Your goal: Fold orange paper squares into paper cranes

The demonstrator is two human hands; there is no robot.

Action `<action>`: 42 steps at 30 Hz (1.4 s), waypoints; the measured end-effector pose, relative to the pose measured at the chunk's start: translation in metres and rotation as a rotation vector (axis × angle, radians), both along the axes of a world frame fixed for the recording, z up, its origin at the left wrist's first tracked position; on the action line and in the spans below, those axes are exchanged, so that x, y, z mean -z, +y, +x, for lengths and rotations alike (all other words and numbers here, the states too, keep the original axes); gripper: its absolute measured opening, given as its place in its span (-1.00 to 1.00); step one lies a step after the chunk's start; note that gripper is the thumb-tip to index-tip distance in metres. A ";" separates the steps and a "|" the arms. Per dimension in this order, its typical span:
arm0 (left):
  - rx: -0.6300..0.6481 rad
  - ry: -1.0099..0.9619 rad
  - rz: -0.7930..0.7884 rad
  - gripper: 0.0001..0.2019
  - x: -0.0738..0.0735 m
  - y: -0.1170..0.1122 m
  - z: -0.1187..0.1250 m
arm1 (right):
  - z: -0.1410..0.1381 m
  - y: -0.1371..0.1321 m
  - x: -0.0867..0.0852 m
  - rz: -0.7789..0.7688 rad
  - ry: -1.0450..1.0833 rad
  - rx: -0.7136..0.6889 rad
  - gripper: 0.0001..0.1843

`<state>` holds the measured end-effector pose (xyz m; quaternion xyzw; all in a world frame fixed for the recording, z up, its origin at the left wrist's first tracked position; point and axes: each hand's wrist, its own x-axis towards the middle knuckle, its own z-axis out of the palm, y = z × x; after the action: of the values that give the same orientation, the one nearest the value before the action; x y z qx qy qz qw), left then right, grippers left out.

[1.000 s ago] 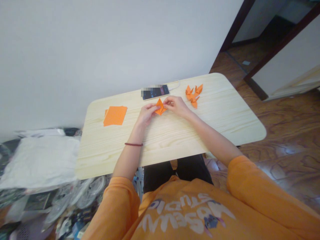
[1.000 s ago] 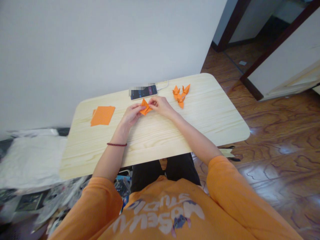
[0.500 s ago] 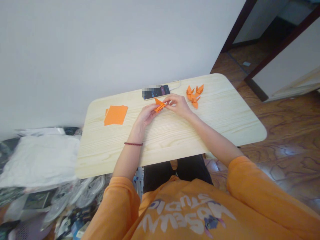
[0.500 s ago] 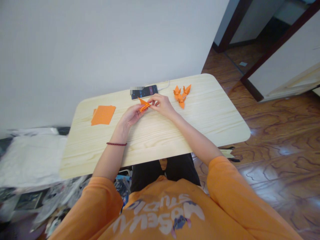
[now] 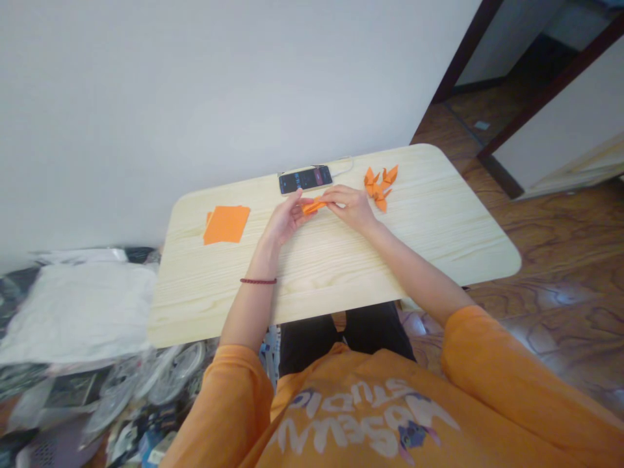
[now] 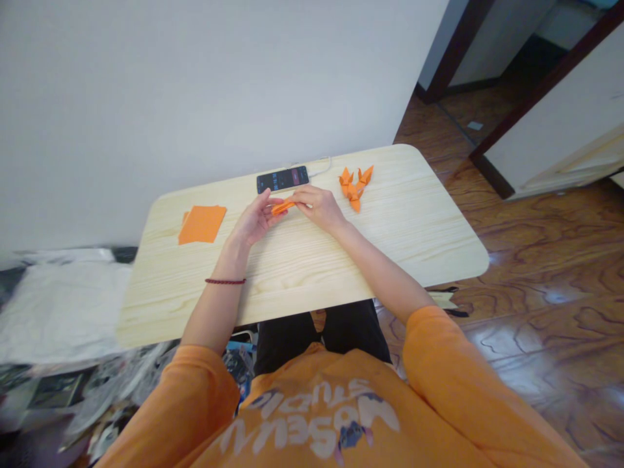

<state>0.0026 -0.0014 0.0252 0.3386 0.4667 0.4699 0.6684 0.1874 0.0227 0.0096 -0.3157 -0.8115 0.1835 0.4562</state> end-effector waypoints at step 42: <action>-0.074 0.203 0.120 -0.66 0.019 -0.003 0.020 | -0.013 0.002 0.000 -0.725 0.267 0.007 -0.75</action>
<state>0.0225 -0.0044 0.0067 0.4065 0.5151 0.4847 0.5784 0.1744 0.0250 0.0099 -0.4326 -0.6262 0.4966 0.4172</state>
